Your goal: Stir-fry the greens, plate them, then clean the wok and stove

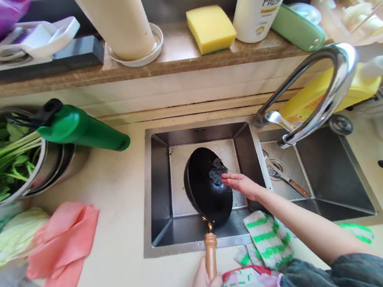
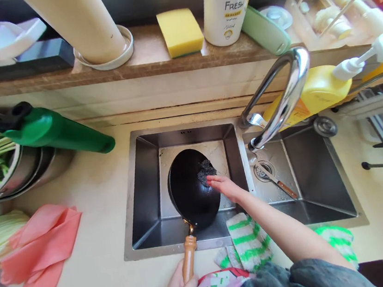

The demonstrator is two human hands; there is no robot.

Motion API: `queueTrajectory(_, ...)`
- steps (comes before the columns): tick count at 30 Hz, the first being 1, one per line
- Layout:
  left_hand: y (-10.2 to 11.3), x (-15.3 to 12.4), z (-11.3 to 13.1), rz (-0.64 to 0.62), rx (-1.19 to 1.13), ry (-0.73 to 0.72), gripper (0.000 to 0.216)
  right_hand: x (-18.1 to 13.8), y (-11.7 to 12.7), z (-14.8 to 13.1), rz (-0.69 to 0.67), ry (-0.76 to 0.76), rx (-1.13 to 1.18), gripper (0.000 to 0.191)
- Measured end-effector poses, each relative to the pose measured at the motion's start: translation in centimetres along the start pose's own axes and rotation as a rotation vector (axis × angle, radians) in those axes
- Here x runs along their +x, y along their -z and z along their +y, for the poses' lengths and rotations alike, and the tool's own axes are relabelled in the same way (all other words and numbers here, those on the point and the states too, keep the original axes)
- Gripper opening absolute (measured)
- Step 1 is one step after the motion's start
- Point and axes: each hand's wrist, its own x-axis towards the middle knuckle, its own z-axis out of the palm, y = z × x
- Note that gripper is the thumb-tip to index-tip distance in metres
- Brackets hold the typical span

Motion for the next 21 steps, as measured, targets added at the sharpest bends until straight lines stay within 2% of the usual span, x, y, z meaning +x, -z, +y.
queueTrajectory(2,0.1,-0.5,0.9,0.012,-0.048,-0.011,0.043,-2.9,0.6,-0.6,-0.082,-0.005,0.409,0.045)
queueTrajectory(4,0.2,-1.2,1.9,0.002,-0.088,-0.030,0.047,-6.8,2.0,-0.5,-0.079,0.040,0.537,0.051)
queueTrajectory(5,0.1,-1.6,2.4,0.001,-0.106,-0.026,0.050,-9.0,2.9,-0.1,-0.016,0.076,0.507,0.053)
queueTrajectory(7,0.0,-2.3,3.1,0.003,-0.145,0.003,0.059,-14.2,5.2,1.9,0.229,0.153,0.295,0.056)
queueTrajectory(9,-0.3,-2.8,3.4,-0.017,-0.196,0.032,0.066,-19.9,7.2,5.3,0.556,0.194,-0.065,0.058)
queueTrajectory(11,-0.6,-3.1,3.3,-0.061,-0.228,0.053,0.064,-24.8,8.3,9.6,0.810,0.146,-0.459,0.058)
queueTrajectory(13,-0.7,-3.2,2.9,-0.110,-0.241,0.065,0.058,-28.0,8.5,14.3,0.921,0.004,-0.750,0.056)
queueTrajectory(15,-0.8,-3.2,2.4,-0.125,-0.261,0.057,0.054,-28.9,8.5,18.5,1.006,-0.152,-0.869,0.056)
queueTrajectory(17,-1.0,-3.0,1.9,-0.125,-0.290,0.037,0.052,-28.2,8.7,21.8,1.076,-0.211,-0.861,0.058)
queueTrajectory(21,-1.4,-2.2,0.9,-0.109,-0.346,-0.008,0.047,-26.4,10.7,25.0,1.237,-0.066,-0.820,0.062)
